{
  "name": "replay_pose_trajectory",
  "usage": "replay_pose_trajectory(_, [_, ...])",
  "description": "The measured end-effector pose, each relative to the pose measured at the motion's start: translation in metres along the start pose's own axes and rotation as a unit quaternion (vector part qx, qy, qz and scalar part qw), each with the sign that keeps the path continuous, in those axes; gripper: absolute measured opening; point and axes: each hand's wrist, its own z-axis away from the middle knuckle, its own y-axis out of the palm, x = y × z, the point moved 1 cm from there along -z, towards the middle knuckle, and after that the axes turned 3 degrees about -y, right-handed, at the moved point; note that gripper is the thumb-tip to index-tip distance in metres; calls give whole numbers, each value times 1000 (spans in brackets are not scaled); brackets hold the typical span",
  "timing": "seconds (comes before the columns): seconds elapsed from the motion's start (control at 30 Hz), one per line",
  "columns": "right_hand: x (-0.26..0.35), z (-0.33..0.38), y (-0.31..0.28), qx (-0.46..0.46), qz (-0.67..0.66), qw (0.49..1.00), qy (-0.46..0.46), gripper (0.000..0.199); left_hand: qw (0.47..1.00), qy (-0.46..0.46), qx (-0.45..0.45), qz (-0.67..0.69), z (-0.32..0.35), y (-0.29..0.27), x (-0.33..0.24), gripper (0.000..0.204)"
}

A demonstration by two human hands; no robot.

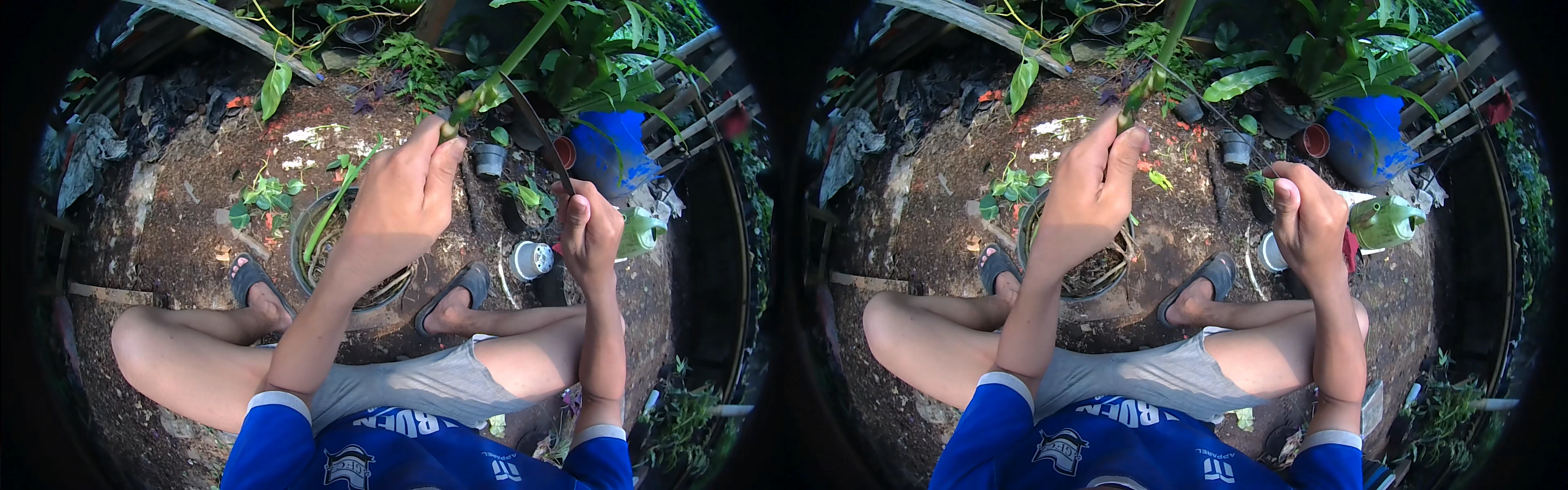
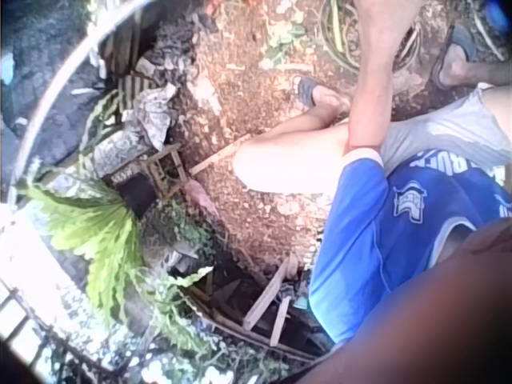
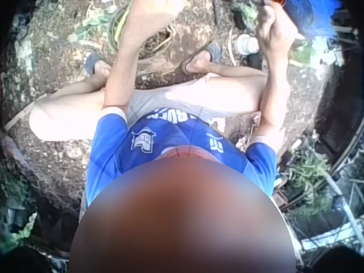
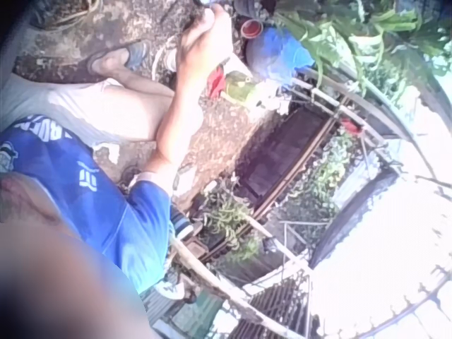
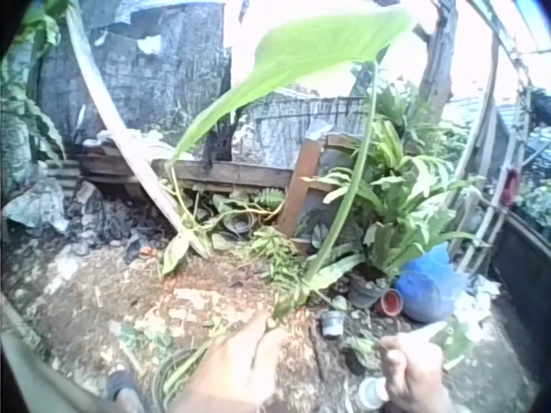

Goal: The person sits on the ground and uses a knife to trim plant stems and leaves. They cut the stems into smaller pieces and place them into a container, occasionally adjusting the plant material with their hands.

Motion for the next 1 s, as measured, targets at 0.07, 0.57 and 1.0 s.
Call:
replay_pose_trajectory(0.07, [0,3,3,-14,-89,996,27,34,1000,-15,8,23,1,-1,0,22])
replay_pose_trajectory(0.57, [56,-34,32,-156,-396,862,276,29,999,4,52,5,15,39,-1,16])
replay_pose_trajectory(1.0, [44,-34,32,-112,-449,843,273,23,994,-30,98,37,7,29,6,20])
